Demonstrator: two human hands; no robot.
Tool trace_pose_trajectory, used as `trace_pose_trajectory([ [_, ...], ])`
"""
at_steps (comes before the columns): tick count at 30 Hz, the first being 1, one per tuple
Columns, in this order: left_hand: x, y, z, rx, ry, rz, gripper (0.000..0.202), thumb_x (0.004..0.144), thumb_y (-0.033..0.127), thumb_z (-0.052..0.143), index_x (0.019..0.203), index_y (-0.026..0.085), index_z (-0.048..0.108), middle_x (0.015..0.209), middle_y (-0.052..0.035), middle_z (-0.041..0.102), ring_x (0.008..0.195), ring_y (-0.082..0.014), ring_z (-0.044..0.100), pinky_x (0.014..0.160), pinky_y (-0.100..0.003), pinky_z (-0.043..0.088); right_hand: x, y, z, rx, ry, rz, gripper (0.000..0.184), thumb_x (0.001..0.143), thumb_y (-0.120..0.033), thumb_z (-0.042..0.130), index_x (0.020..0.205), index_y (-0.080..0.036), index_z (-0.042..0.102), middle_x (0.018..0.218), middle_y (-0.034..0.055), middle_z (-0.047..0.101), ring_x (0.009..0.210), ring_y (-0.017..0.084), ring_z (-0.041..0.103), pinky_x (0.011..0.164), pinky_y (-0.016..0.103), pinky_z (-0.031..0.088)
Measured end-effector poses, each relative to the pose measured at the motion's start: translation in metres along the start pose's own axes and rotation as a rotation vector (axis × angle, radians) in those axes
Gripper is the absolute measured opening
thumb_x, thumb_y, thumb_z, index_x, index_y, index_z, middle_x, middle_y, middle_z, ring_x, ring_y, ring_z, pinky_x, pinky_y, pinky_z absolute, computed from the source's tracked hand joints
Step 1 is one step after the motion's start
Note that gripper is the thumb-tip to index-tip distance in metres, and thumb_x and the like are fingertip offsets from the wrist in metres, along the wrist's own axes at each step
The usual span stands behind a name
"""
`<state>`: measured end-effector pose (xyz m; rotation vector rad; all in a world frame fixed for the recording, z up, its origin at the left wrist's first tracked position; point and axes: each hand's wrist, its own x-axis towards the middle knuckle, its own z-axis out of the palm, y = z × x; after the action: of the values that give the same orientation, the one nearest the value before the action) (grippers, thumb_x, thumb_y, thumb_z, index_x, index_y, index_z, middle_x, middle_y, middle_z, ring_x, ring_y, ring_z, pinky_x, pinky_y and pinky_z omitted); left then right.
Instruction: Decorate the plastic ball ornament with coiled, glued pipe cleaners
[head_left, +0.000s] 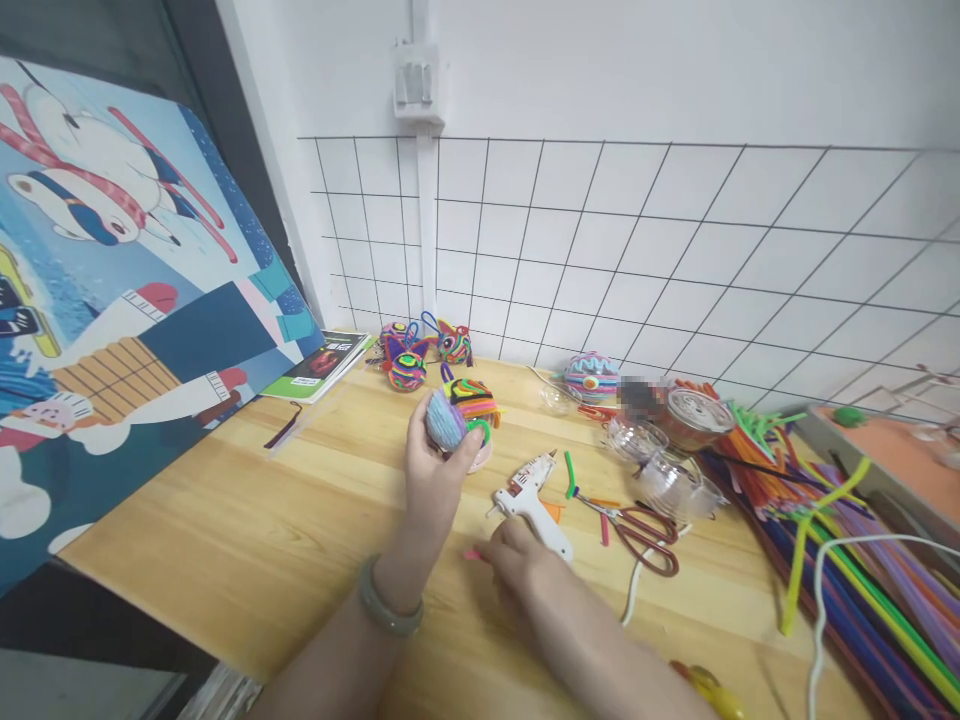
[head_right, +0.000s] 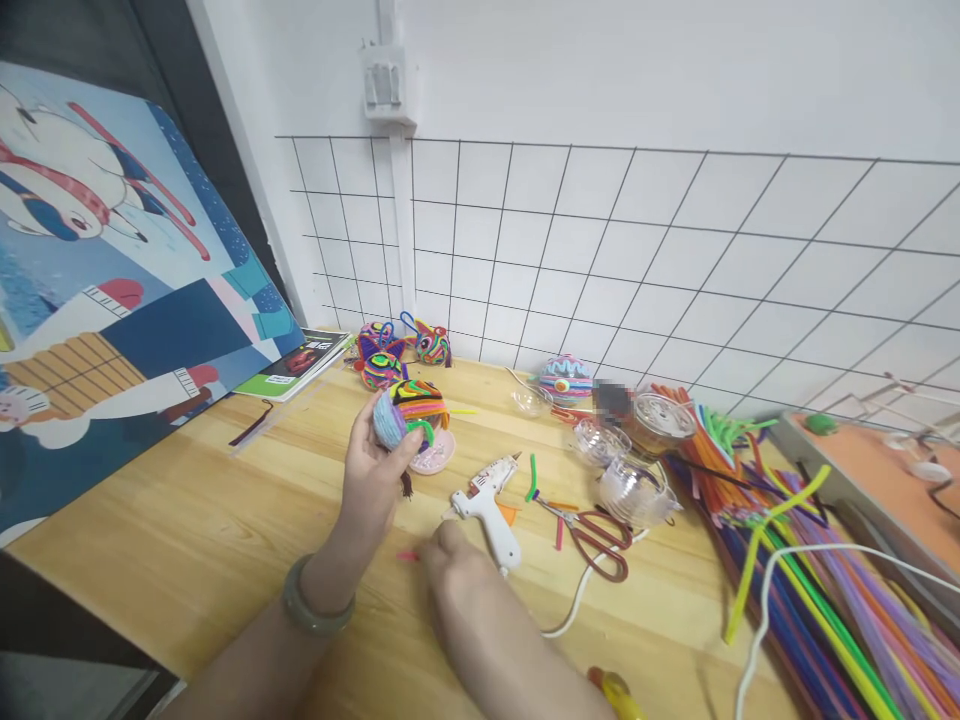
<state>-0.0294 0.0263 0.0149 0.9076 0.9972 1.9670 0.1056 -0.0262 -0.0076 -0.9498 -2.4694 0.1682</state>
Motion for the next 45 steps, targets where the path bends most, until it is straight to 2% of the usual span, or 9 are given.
trace_pose_trajectory([
  [2, -0.002, -0.001, 0.001, -0.011, -0.015, -0.02, 0.068, 0.071, 0.027, 0.076, 0.13, 0.023, 0.044, 0.13, -0.0119, 0.059, 0.116, -0.0246, 0.06, 0.097, -0.036, 0.051, 0.005, 0.005, -0.031, 0.1, 0.013, 0.022, 0.026, 0.088, -0.005, 0.042, 0.091, -0.019, 0.064, 0.08, 0.0051, 0.061, 0.068, 0.015, 0.06, 0.059, 0.023, 0.05],
  [4, -0.006, -0.001, 0.004, -0.015, -0.043, -0.047, 0.07, 0.069, 0.026, 0.077, 0.13, 0.022, 0.044, 0.133, -0.0136, 0.057, 0.117, -0.026, 0.059, 0.097, -0.037, 0.05, 0.009, 0.011, -0.059, 0.225, 0.032, 0.031, 0.024, 0.092, -0.009, 0.043, 0.095, -0.018, 0.065, 0.083, 0.0061, 0.062, 0.075, 0.016, 0.061, 0.066, 0.024, 0.051],
  [6, -0.011, -0.002, 0.007, -0.007, -0.092, -0.087, 0.073, 0.068, 0.026, 0.078, 0.131, 0.021, 0.043, 0.134, -0.0149, 0.055, 0.118, -0.0276, 0.058, 0.097, -0.039, 0.05, 0.011, 0.016, -0.077, 0.298, 0.129, 0.05, 0.02, 0.093, -0.012, 0.047, 0.095, -0.018, 0.065, 0.083, 0.006, 0.064, 0.074, 0.015, 0.062, 0.066, 0.025, 0.051],
  [8, -0.018, -0.002, 0.01, 0.0, -0.157, -0.129, 0.073, 0.068, 0.026, 0.077, 0.131, 0.02, 0.042, 0.133, -0.0152, 0.056, 0.116, -0.028, 0.06, 0.096, -0.04, 0.051, 0.012, 0.021, -0.085, 0.286, 0.216, 0.053, 0.017, 0.093, -0.013, 0.05, 0.095, -0.018, 0.066, 0.077, 0.0044, 0.064, 0.069, 0.015, 0.061, 0.062, 0.024, 0.049],
  [13, -0.03, -0.002, 0.013, -0.013, -0.296, -0.158, 0.071, 0.068, 0.025, 0.077, 0.13, 0.021, 0.043, 0.132, -0.0151, 0.057, 0.116, -0.0276, 0.06, 0.097, -0.037, 0.051, 0.01, 0.031, -0.085, 0.127, 0.372, -0.071, 0.02, 0.093, -0.011, 0.05, 0.104, -0.016, 0.066, 0.075, 0.0054, 0.063, 0.066, 0.015, 0.059, 0.057, 0.025, 0.047],
  [23, -0.032, -0.002, 0.013, -0.021, -0.394, -0.217, 0.066, 0.073, 0.028, 0.074, 0.129, 0.021, 0.041, 0.128, -0.0125, 0.06, 0.115, -0.0261, 0.06, 0.097, -0.036, 0.05, 0.009, 0.041, -0.081, -0.119, 0.439, -0.211, 0.019, 0.094, -0.01, 0.048, 0.106, -0.01, 0.063, 0.068, 0.003, 0.054, 0.059, 0.014, 0.046, 0.052, 0.026, 0.038],
  [31, -0.032, -0.003, 0.013, -0.024, -0.409, -0.204, 0.063, 0.072, 0.025, 0.074, 0.126, 0.02, 0.041, 0.133, -0.0133, 0.054, 0.12, -0.0256, 0.056, 0.101, -0.036, 0.046, 0.009, 0.041, -0.074, -0.165, 0.435, -0.248, 0.02, 0.094, -0.008, 0.048, 0.104, -0.004, 0.064, 0.064, 0.0018, 0.048, 0.056, 0.015, 0.038, 0.05, 0.027, 0.031],
  [38, -0.032, -0.006, 0.013, -0.028, -0.421, -0.174, 0.061, 0.073, 0.025, 0.073, 0.125, 0.021, 0.043, 0.129, -0.0115, 0.056, 0.119, -0.0257, 0.056, 0.099, -0.035, 0.046, 0.008, 0.043, -0.072, -0.239, 0.409, -0.296, 0.023, 0.095, -0.007, 0.045, 0.107, -0.002, 0.064, 0.062, 0.0026, 0.049, 0.057, 0.016, 0.038, 0.051, 0.028, 0.03],
  [45, -0.03, -0.008, 0.01, -0.022, -0.421, -0.192, 0.049, 0.083, 0.029, 0.064, 0.127, 0.02, 0.044, 0.13, -0.01, 0.057, 0.119, -0.0236, 0.055, 0.1, -0.033, 0.044, 0.008, 0.042, -0.074, -0.366, 0.387, -0.342, 0.027, 0.097, -0.007, 0.039, 0.108, -0.003, 0.063, 0.062, 0.0031, 0.049, 0.059, 0.017, 0.038, 0.053, 0.029, 0.03],
])
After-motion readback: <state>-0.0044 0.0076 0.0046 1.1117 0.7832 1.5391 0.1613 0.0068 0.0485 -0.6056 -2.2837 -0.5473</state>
